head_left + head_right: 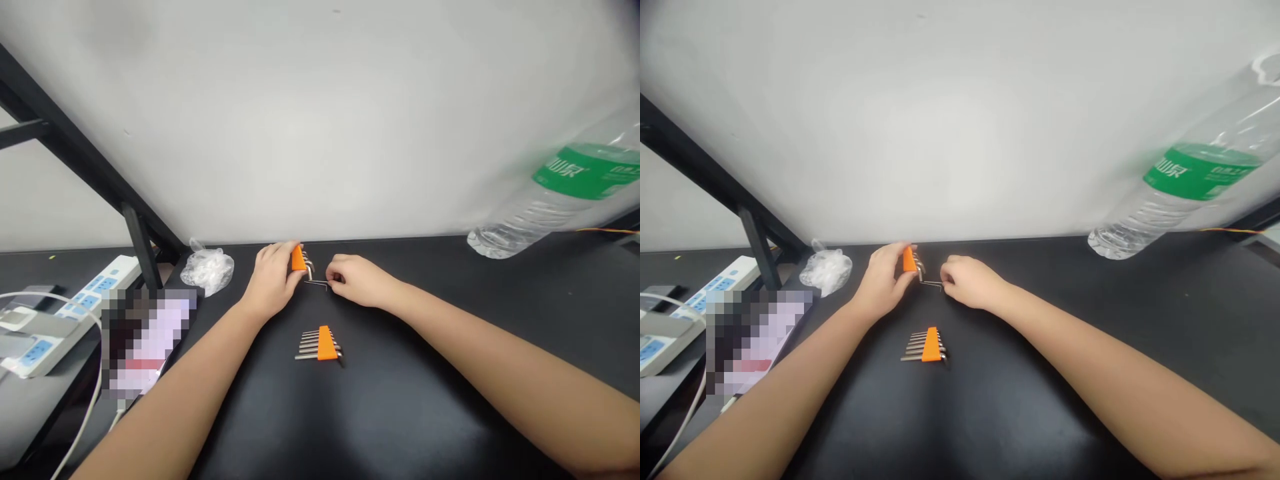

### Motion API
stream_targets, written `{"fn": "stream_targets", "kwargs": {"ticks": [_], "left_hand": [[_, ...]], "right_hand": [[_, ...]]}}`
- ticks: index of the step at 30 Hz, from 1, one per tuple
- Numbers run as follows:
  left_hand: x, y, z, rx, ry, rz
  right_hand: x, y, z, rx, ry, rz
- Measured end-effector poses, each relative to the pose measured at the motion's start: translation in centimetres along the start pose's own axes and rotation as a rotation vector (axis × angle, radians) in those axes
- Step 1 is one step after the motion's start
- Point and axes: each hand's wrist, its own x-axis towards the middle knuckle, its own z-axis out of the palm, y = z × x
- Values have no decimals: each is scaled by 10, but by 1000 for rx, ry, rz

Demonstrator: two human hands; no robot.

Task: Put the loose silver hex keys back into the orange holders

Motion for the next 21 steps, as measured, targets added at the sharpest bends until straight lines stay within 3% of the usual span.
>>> {"fn": "stream_targets", "kwargs": {"ticks": [9, 16, 21], "left_hand": [[1, 7, 0, 15, -32, 40], [0, 7, 0, 3, -25, 44], [1, 9, 0, -12, -20, 73]], "right_hand": [[-6, -6, -14, -183, -172, 189], [-2, -7, -17, 214, 171, 59], [-3, -12, -18, 189, 354, -96]]}}
